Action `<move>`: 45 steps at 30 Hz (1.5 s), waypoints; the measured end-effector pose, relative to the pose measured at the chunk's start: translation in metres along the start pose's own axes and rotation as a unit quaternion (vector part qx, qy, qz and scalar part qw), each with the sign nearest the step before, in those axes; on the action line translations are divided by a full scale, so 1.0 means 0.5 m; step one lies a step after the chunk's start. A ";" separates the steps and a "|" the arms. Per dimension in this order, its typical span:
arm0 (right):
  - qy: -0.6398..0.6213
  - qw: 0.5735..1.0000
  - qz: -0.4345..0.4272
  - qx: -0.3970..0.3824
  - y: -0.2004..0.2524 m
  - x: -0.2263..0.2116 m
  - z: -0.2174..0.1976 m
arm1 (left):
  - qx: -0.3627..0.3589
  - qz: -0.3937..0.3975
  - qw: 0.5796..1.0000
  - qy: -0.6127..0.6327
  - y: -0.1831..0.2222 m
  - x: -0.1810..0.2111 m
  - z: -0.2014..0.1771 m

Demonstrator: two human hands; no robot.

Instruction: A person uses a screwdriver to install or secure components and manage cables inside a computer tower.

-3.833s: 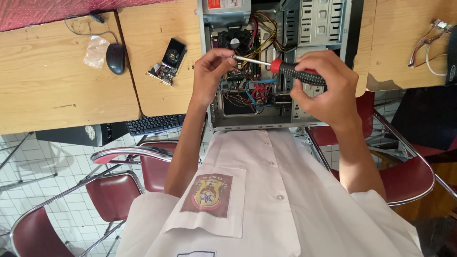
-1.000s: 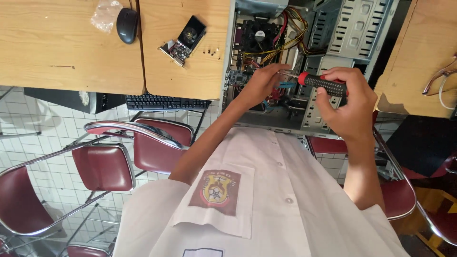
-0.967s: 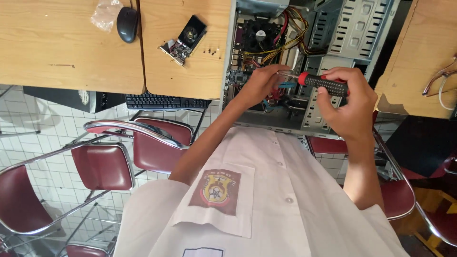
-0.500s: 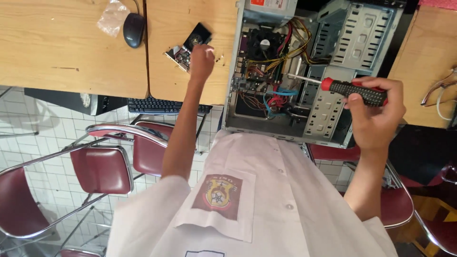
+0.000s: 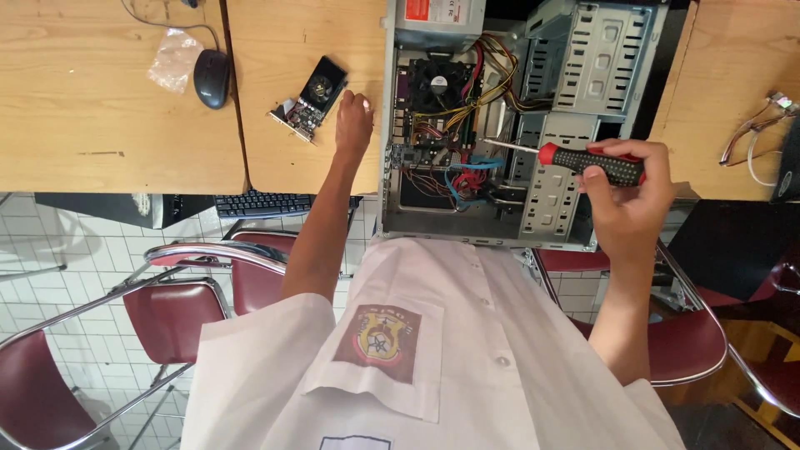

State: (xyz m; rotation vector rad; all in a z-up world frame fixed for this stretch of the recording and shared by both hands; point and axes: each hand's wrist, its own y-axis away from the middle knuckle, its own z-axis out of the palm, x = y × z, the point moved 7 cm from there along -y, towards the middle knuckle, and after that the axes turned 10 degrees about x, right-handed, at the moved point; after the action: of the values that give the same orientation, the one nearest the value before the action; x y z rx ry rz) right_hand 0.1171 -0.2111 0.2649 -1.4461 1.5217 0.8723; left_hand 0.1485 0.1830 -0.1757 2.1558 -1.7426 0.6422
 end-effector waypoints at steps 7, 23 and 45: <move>-0.009 1.000 -0.007 -0.019 -0.004 0.005 0.004 | -0.054 -0.108 0.991 0.062 -0.035 -0.003 -0.017; 0.005 1.000 0.015 -0.025 -0.008 0.024 0.005 | -0.118 -0.059 0.990 0.041 -0.019 -0.022 -0.068; 0.010 0.999 0.023 -0.038 -0.003 0.028 0.046 | -0.022 -0.070 0.995 0.065 0.019 -0.013 0.001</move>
State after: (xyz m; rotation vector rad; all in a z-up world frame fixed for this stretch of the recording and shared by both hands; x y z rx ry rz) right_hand 0.1216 -0.1963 0.2430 -1.4836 1.5563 0.9546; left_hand 0.1382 0.1862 -0.1799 2.1331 -1.5098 0.6848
